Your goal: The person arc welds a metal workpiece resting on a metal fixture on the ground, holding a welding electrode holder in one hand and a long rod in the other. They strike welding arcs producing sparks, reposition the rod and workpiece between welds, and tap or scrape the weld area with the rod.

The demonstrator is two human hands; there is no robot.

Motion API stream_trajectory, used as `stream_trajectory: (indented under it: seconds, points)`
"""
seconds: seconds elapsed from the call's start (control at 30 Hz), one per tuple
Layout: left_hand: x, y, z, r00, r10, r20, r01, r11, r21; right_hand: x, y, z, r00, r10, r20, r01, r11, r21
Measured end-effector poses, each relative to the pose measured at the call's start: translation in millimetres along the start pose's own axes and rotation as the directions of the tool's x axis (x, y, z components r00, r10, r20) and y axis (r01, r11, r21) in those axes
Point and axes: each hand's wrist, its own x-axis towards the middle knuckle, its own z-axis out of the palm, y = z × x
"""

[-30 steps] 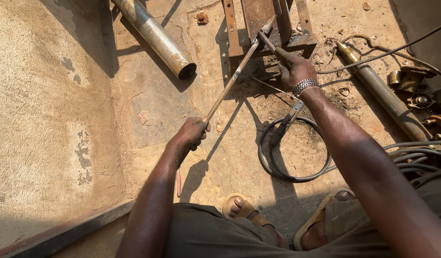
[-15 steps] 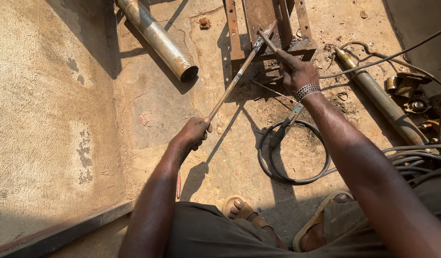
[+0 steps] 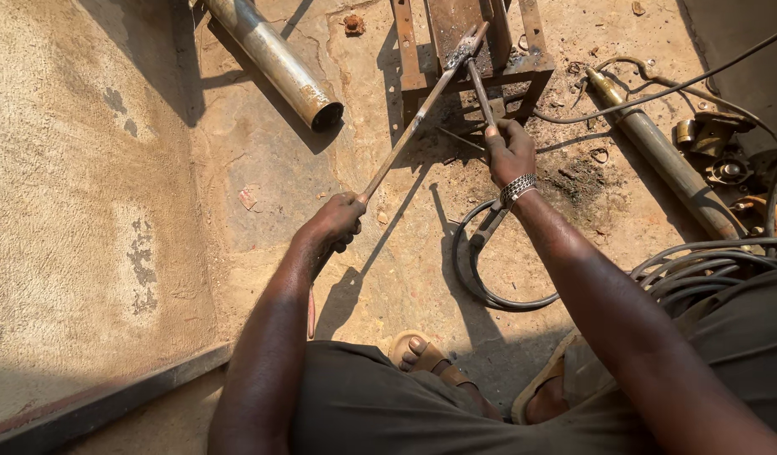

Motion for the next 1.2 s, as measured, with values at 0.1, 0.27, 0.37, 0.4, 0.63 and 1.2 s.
stream_trajectory:
  seconds: [0.1, 0.27, 0.37, 0.4, 0.63, 1.2]
  points:
    - [-0.6, -2.4, -5.9, 0.999, -0.014, -0.042, 0.017, 0.997, 0.072, -75.6, 26.4, 24.9, 0.96, 0.243, 0.139, -0.262, 0.954, 0.146]
    - [-5.1, -15.9, -11.7, 0.997, 0.044, -0.06, -0.041, 0.998, 0.052, -161.4, 41.9, 50.9, 0.964, -0.056, 0.26, 0.132, 0.95, -0.284]
    - [-9.1, -24.7, -13.4, 0.993, 0.096, -0.072, -0.088, 0.991, 0.105, -161.4, 43.0, 30.9, 0.977, -0.093, 0.193, 0.182, 0.836, -0.518]
    - [-10.4, -27.8, -13.9, 0.991, 0.117, -0.059, -0.109, 0.987, 0.12, -157.9, 44.4, 20.7, 0.991, -0.018, 0.13, 0.09, 0.812, -0.577]
    - [-15.2, -37.9, -6.8, 0.977, 0.165, -0.138, -0.15, 0.982, 0.113, -153.7, 59.6, -14.6, 0.764, 0.642, 0.068, -0.622, 0.761, -0.186]
    - [-26.5, -20.7, 26.8, 0.811, 0.388, -0.438, -0.138, 0.854, 0.502, -162.9, -21.8, -32.1, 0.796, 0.605, -0.017, -0.562, 0.729, -0.39]
